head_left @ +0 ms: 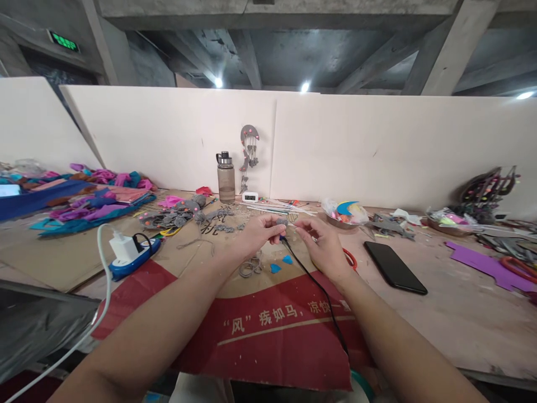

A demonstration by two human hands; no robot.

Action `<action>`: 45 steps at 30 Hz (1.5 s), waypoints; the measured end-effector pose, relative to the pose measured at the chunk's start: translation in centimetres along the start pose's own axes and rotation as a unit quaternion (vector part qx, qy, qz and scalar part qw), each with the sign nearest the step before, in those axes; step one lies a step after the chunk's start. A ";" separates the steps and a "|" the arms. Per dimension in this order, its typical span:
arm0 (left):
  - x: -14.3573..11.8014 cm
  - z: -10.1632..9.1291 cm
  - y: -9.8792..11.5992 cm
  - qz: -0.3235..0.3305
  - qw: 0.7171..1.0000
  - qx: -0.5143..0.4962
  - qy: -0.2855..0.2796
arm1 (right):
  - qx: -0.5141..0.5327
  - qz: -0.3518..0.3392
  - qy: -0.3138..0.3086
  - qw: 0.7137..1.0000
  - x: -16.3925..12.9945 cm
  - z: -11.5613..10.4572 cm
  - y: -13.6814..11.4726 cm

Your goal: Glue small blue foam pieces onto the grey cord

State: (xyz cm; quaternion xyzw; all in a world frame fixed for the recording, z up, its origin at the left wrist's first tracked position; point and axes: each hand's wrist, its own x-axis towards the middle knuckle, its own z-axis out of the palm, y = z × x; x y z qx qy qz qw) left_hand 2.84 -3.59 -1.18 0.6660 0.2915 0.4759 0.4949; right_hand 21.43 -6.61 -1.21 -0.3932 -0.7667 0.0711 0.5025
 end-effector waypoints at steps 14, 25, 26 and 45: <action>-0.3 0.7 -0.9 0.003 0.996 0.085 -0.006 | -0.029 0.029 -0.039 0.998 -0.5 1.8 0.0; 0.1 0.4 -0.8 -0.061 0.986 -0.153 0.023 | 0.084 0.025 -0.062 0.994 -0.7 0.8 -0.7; 0.1 0.4 -0.7 -0.065 0.984 -0.165 0.017 | 0.084 0.014 -0.066 0.994 -0.7 0.8 -0.7; -0.3 0.4 -1.0 -0.097 0.978 -0.163 -0.084 | -0.057 -0.093 -0.024 0.994 -0.2 -0.1 -1.0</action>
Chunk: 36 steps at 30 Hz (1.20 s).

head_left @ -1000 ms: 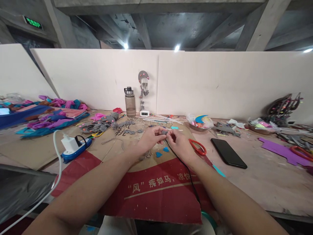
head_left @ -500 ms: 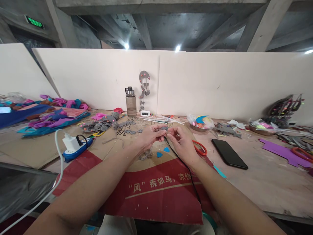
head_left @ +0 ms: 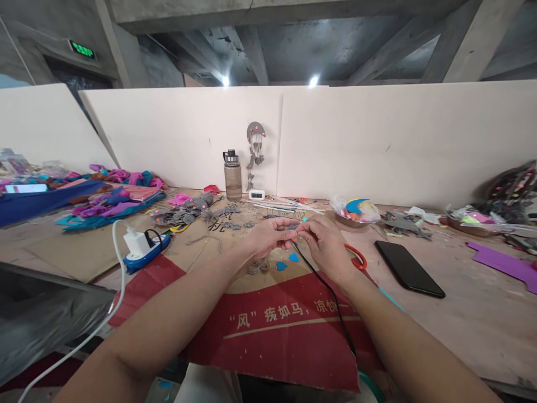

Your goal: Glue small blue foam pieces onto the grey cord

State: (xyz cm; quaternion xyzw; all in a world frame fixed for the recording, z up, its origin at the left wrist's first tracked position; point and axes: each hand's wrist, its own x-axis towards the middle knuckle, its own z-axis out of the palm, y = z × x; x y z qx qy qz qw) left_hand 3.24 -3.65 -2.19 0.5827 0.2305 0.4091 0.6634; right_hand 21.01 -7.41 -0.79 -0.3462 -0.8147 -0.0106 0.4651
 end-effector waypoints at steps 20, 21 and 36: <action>-0.1 0.9 0.2 -0.017 0.998 -0.059 0.021 | -0.021 0.029 0.003 0.999 -0.3 0.6 0.1; -0.1 0.9 0.2 -0.014 0.998 -0.056 0.022 | -0.030 0.029 0.008 0.999 -0.3 0.7 0.0; 0.6 -0.2 -0.2 0.033 0.991 -0.032 0.123 | 0.163 -0.003 -0.218 0.962 -0.5 0.5 -2.3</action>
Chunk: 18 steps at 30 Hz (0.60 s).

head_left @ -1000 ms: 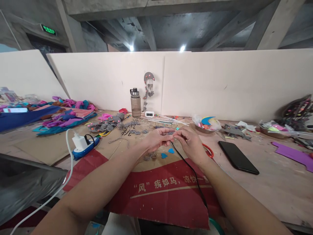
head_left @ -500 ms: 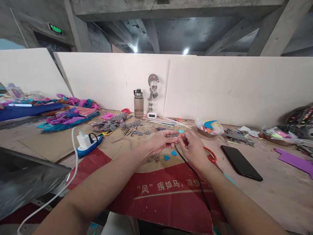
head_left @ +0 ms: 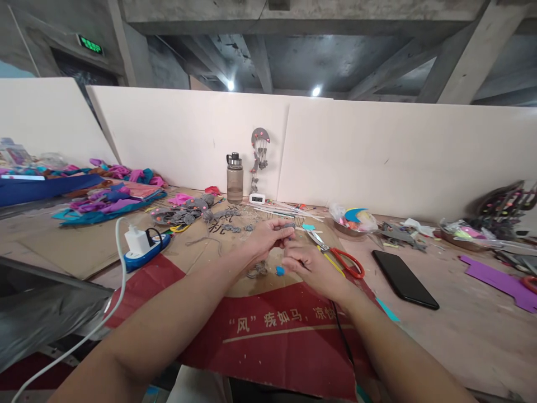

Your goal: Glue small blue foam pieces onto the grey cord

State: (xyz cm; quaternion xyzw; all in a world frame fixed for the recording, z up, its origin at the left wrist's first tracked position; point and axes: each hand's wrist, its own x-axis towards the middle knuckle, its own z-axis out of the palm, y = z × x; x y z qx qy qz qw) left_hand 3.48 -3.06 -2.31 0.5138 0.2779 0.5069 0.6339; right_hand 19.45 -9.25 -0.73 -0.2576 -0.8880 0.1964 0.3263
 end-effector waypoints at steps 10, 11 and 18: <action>-0.2 0.3 0.0 0.074 0.993 0.091 0.004 | 0.042 0.075 0.174 0.981 0.0 -0.1 0.4; -0.3 0.4 0.1 0.078 0.991 0.106 0.001 | 0.029 0.089 0.210 0.973 0.0 -0.3 0.7; -0.9 1.0 0.6 0.079 0.979 0.188 -0.001 | -0.082 0.111 0.274 0.952 0.0 -0.7 2.2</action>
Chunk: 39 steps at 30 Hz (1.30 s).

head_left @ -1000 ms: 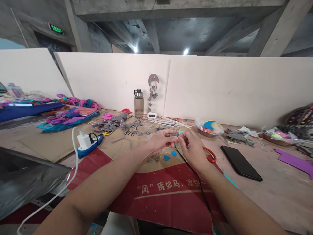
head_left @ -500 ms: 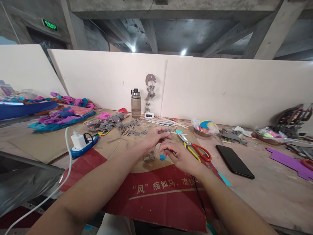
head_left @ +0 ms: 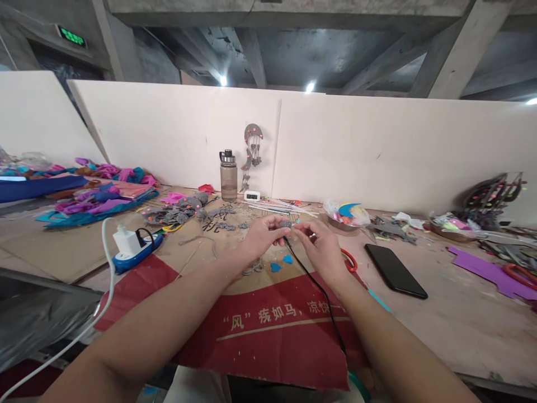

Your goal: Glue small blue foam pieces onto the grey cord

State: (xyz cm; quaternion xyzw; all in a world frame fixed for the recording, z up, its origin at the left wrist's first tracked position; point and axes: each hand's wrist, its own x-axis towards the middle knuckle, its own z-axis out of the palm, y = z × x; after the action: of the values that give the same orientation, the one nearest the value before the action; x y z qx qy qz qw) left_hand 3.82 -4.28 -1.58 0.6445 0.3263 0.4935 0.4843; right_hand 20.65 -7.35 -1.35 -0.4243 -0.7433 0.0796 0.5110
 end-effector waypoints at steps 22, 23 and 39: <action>0.2 0.1 -1.2 -0.043 0.987 -0.154 0.007 | 0.039 0.062 -0.014 0.997 0.1 0.5 -0.6; 0.3 0.0 -1.3 -0.046 0.985 -0.168 0.007 | 0.063 0.065 -0.015 0.996 0.1 0.3 -0.6; 0.1 0.1 -1.5 -0.052 0.986 -0.143 -0.063 | 0.022 -0.010 -0.067 0.997 0.0 0.0 0.0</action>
State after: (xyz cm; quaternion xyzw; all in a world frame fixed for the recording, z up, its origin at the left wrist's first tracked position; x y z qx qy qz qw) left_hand 4.03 -3.73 -3.00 0.5806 0.2539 0.4679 0.6160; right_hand 20.66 -7.33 -1.35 -0.3996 -0.7779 0.1191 0.4700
